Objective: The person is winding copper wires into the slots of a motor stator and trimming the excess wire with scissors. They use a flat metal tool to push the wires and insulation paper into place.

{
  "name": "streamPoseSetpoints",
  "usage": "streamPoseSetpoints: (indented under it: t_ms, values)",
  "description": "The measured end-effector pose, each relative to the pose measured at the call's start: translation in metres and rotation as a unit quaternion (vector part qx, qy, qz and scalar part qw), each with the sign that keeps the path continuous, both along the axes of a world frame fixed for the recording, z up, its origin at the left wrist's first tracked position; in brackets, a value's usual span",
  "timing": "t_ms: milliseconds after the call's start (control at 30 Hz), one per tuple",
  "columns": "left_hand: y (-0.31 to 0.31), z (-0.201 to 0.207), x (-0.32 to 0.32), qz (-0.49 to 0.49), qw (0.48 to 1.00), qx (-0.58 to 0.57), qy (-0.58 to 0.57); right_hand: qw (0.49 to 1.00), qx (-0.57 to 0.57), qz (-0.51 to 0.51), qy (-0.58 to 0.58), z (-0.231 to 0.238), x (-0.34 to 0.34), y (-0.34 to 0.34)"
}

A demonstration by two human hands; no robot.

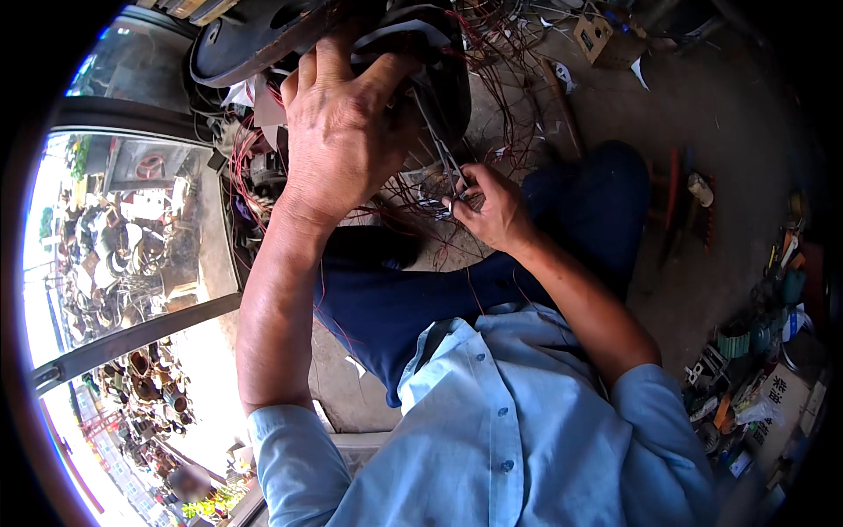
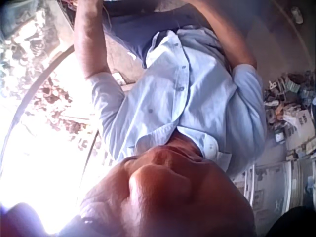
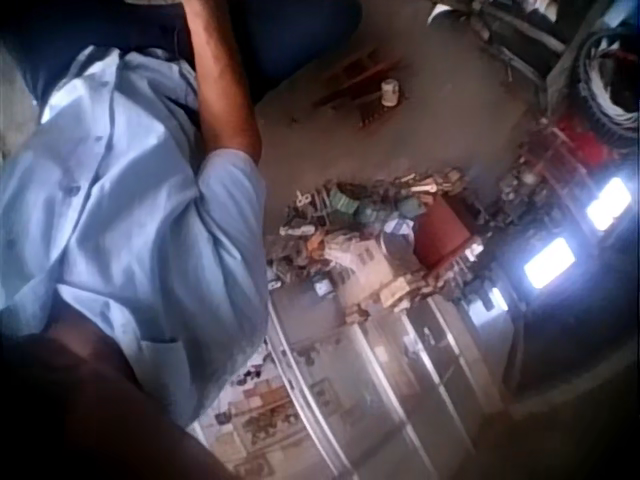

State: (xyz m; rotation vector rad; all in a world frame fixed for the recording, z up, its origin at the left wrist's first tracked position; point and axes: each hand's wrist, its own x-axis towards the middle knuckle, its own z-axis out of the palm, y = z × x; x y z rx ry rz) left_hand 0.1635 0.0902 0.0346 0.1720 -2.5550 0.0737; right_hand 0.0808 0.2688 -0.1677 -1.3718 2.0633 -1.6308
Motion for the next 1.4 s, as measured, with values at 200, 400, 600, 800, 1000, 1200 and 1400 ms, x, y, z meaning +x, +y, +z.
streamPoseSetpoints:
  t_ms: [200,400,600,800,1000,1200,1400]
  values:
    - [0.001,0.001,0.001,0.014,1.0,0.003,-0.015,1.0,-0.003,-0.02,-0.007,-0.008,0.001,-0.001]
    - [0.0,-0.002,0.0,0.011,1.0,-0.012,-0.002,0.994,-0.038,-0.082,0.065,0.001,0.002,-0.002]
    - [-0.003,-0.002,-0.001,0.009,1.0,-0.006,0.0,0.988,-0.026,-0.111,0.105,0.006,0.0,-0.002]
    - [-0.002,-0.003,0.001,0.01,1.0,-0.002,0.0,0.992,-0.016,-0.076,0.099,0.009,-0.006,-0.001]
    - [-0.003,-0.004,-0.001,0.009,1.0,-0.003,0.002,0.995,-0.027,-0.049,0.086,0.0,-0.015,-0.004]
    - [0.0,-0.003,0.0,0.014,1.0,0.014,0.007,0.995,-0.031,-0.059,0.076,0.003,-0.018,-0.01]
    - [0.001,-0.001,-0.002,0.001,1.0,0.02,0.024,0.989,-0.05,-0.07,0.118,0.008,-0.025,-0.014]
